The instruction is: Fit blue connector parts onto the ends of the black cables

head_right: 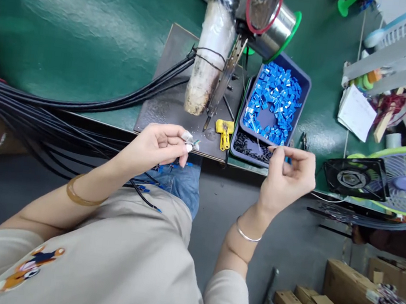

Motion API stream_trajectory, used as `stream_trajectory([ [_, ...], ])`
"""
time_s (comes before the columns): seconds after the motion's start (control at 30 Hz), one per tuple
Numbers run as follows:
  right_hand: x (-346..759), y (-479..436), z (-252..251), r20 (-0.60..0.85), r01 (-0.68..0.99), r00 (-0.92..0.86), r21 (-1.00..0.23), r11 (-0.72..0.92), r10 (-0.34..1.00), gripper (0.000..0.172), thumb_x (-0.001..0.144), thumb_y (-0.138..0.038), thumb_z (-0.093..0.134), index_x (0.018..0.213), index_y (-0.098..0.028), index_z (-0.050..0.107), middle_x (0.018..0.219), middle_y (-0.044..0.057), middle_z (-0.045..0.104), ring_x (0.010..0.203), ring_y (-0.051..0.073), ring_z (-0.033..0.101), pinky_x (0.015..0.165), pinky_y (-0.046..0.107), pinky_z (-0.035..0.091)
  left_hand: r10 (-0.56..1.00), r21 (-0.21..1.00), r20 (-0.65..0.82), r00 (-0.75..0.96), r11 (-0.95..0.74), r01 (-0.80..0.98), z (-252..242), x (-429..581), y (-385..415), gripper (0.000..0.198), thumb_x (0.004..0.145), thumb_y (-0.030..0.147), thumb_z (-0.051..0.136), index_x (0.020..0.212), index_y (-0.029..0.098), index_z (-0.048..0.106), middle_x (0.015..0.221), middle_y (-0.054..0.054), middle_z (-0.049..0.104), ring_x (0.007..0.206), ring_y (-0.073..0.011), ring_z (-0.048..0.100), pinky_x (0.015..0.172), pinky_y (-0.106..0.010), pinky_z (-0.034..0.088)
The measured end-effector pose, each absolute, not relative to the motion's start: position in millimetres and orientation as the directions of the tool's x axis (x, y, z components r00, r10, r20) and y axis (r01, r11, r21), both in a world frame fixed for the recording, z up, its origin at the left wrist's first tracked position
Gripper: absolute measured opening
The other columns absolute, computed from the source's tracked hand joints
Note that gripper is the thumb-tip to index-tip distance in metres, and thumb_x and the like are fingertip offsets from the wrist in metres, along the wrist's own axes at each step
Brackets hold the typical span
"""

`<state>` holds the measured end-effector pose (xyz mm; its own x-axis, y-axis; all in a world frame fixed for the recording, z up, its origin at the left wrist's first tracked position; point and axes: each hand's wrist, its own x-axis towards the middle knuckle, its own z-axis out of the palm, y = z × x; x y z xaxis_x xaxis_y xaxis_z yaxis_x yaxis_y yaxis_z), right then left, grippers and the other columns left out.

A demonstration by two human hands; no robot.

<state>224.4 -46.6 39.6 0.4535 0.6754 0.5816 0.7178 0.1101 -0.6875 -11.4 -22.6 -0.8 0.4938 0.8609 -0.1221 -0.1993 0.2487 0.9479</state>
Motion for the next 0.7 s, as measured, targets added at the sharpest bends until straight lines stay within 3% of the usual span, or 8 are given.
stream_trajectory([
  [0.1, 193.7, -59.1, 37.3, 0.502, 0.533, 0.479, -0.818, 0.216, 0.72, 0.008, 0.081, -0.023, 0.072, 0.084, -0.02, 0.065, 0.078, 0.0, 0.066, 0.07, 0.013, 0.069, 0.06, 0.026, 0.052, 0.877, 0.94, -0.146, 0.457, 0.267, -0.212, -3.2, -10.8, -23.7, 0.007, 0.084, 0.018, 0.064, 0.08, 0.014, 0.059, 0.057, 0.002, 0.065, 0.047, -0.0048, 0.056, 0.045, -0.013, 0.039],
  [0.2, 170.9, -68.2, 27.0, 0.343, 0.397, 0.392, -0.9, 0.18, 0.854, 0.005, 0.082, -0.021, 0.071, 0.087, -0.021, 0.07, 0.078, 0.0, 0.072, 0.065, 0.011, 0.068, 0.049, 0.021, 0.046, 0.882, 0.947, -0.144, 0.45, 0.255, -0.197, -4.3, -9.9, -24.2, 0.01, 0.084, 0.02, 0.066, 0.08, 0.014, 0.059, 0.059, 0.001, 0.065, 0.052, -0.0054, 0.058, 0.05, -0.013, 0.043],
  [0.3, 159.2, -69.3, 12.8, 0.233, 0.362, 0.31, -0.926, 0.112, 0.922, 0.005, 0.083, -0.024, 0.072, 0.087, -0.023, 0.074, 0.08, -0.001, 0.074, 0.066, 0.01, 0.068, 0.05, 0.021, 0.048, 0.888, 0.959, -0.105, 0.448, 0.21, -0.189, -5.3, -9.5, -23.9, 0.01, 0.083, 0.021, 0.068, 0.079, 0.013, 0.063, 0.063, 0.001, 0.065, 0.056, -0.0053, 0.059, 0.055, -0.013, 0.045],
  [0.43, 155.9, -65.0, -0.8, 0.141, 0.301, 0.252, -0.952, 0.061, 0.957, 0.006, 0.084, -0.028, 0.072, 0.087, -0.024, 0.075, 0.08, -0.001, 0.073, 0.067, 0.011, 0.068, 0.058, 0.023, 0.054, 0.865, 0.977, -0.074, 0.496, 0.163, -0.137, -2.8, -11.7, -22.1, 0.019, 0.086, 0.02, 0.065, 0.069, 0.012, 0.063, 0.058, 0.002, 0.059, 0.051, -0.0032, 0.049, 0.048, -0.013, 0.038],
  [0.57, 158.6, -63.2, -5.6, 0.093, 0.249, 0.169, -0.967, 0.049, 0.981, 0.011, 0.084, -0.034, 0.072, 0.09, -0.026, 0.076, 0.08, -0.001, 0.071, 0.064, 0.01, 0.065, 0.055, 0.022, 0.052, 0.829, 0.984, -0.082, 0.553, 0.157, -0.089, 3.6, -14.6, -19.4, 0.033, 0.089, 0.018, 0.063, 0.057, 0.012, 0.057, 0.052, 0.003, 0.052, 0.047, -0.002, 0.042, 0.046, -0.014, 0.034],
  [0.7, 161.1, -63.2, -7.0, 0.051, 0.24, 0.124, -0.97, 0.02, 0.991, 0.015, 0.084, -0.037, 0.071, 0.092, -0.026, 0.076, 0.08, 0.0, 0.069, 0.058, 0.008, 0.059, 0.049, 0.021, 0.047, 0.804, 0.986, -0.081, 0.589, 0.15, -0.069, 6.1, -15.9, -18.4, 0.032, 0.089, 0.016, 0.064, 0.058, 0.011, 0.057, 0.05, 0.004, 0.051, 0.046, -0.0014, 0.041, 0.048, -0.013, 0.035],
])
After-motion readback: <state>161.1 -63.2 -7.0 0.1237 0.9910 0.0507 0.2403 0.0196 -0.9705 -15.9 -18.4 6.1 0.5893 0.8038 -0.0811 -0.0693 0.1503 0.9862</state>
